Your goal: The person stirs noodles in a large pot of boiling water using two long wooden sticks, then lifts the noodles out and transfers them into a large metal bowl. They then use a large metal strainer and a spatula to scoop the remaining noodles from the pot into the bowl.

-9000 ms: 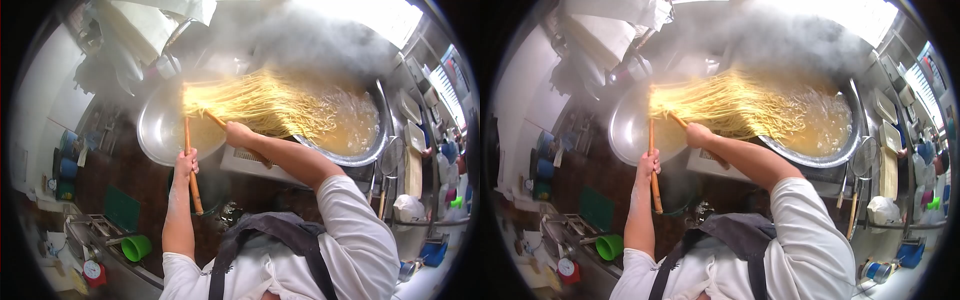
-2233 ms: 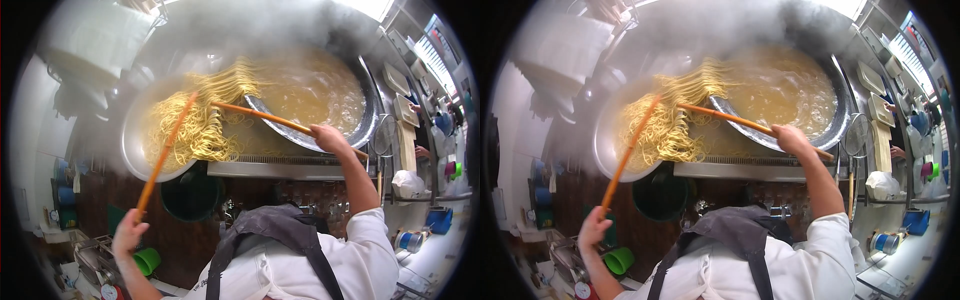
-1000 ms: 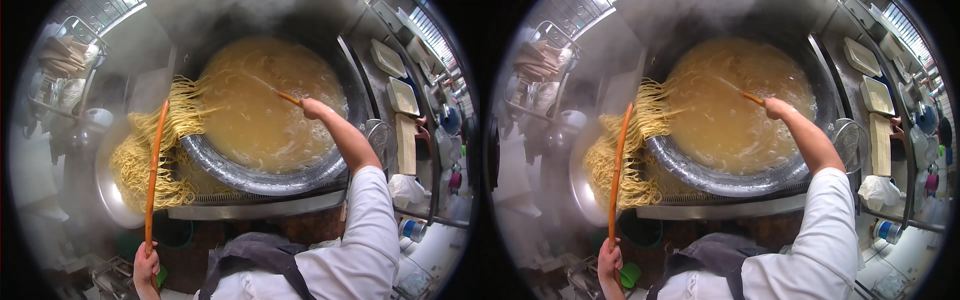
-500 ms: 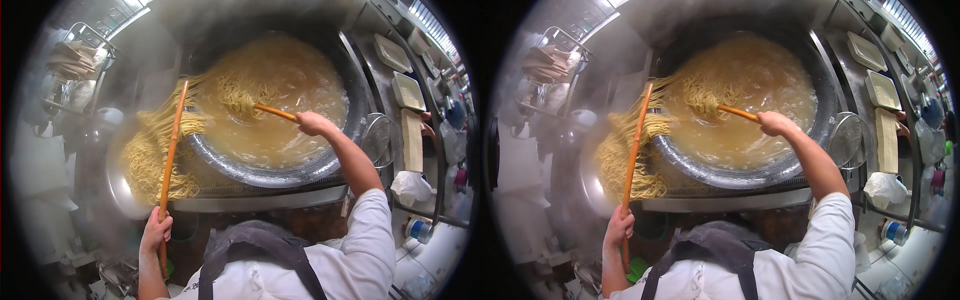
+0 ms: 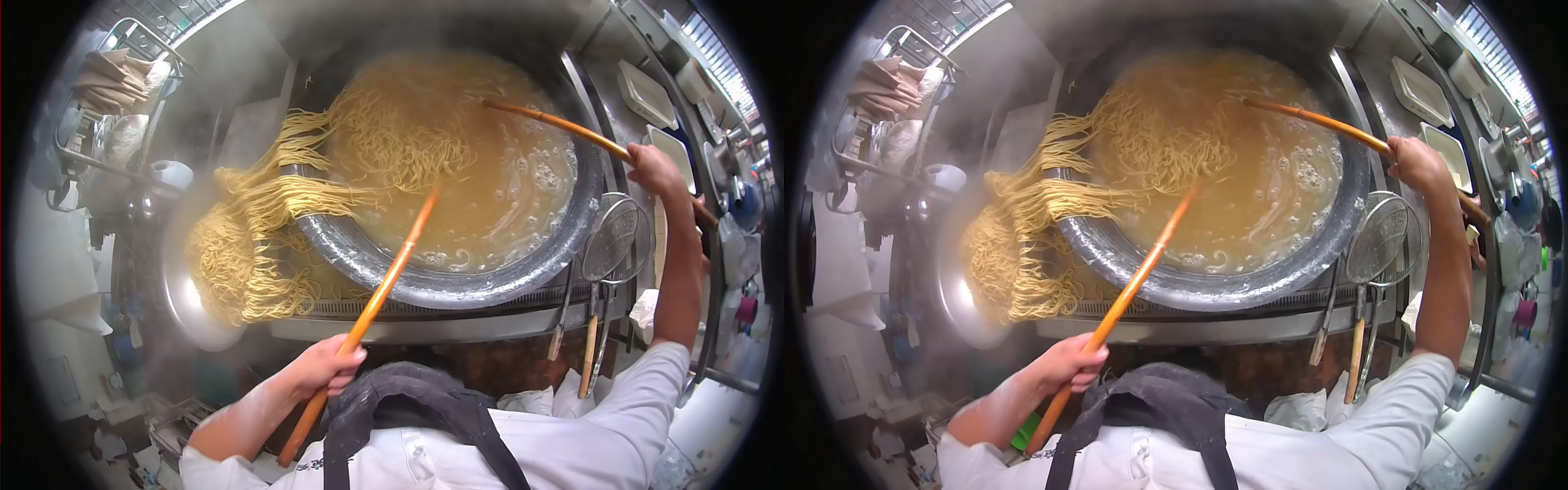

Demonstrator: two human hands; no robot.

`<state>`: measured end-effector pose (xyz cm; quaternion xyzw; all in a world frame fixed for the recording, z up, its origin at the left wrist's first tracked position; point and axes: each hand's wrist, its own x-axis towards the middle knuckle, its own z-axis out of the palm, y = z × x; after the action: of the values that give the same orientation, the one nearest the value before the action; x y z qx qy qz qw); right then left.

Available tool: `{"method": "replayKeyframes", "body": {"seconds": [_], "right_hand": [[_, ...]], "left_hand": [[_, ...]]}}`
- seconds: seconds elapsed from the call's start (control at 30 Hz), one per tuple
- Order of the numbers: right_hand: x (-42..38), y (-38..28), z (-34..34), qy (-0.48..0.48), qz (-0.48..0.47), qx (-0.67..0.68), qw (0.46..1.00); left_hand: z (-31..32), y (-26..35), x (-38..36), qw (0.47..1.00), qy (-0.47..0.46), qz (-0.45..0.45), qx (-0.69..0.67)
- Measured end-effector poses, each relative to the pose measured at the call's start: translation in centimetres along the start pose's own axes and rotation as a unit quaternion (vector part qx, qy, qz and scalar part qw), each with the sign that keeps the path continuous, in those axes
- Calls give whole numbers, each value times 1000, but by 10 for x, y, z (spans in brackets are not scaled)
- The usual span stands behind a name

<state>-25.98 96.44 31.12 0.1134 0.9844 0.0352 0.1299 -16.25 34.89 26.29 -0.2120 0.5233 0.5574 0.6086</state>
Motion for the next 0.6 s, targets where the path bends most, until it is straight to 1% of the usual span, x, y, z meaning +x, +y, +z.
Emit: {"method": "replayKeyframes", "body": {"seconds": [0.03, 0.13, 0.17, 0.23, 0.3, 0.33, 0.4, 0.43, 0.5, 0.57, 0.6], "right_hand": [[13, 2, -1, 7, -1, -31, 999], [72, 13, 24, -31, -24, -104, 994], [84, 6, 32, -34, -49, -101, 993], [107, -12, 46, -36, -97, -96, 990], [143, -32, 77, -75, -100, -92, 988], [168, -40, 107, -103, -151, -123, 975], [179, -73, 127, -124, -182, -109, 969], [165, -108, 129, -121, -166, -65, 977], [156, -141, 154, -89, -186, 11, 979], [144, -172, 168, -138, -163, 60, 975], [137, -186, 177, -138, -165, 83, 973]], "left_hand": [[2, 8, 21, 1000, -11, -12, -1], [5, 22, 85, 999, 39, 19, -8], [4, 24, 105, 998, 50, 35, -15], [0, 27, 145, 991, 60, 74, -92], [-4, 22, 179, 978, 72, 119, -157], [-5, 18, 193, 969, 79, 144, -184], [-5, 15, 217, 950, 91, 200, -222], [-5, 14, 223, 945, 112, 220, -216], [-18, 9, 241, 934, 141, 272, -184], [-31, 8, 246, 930, 169, 288, -153], [-35, 7, 246, 928, 182, 294, -136]]}}
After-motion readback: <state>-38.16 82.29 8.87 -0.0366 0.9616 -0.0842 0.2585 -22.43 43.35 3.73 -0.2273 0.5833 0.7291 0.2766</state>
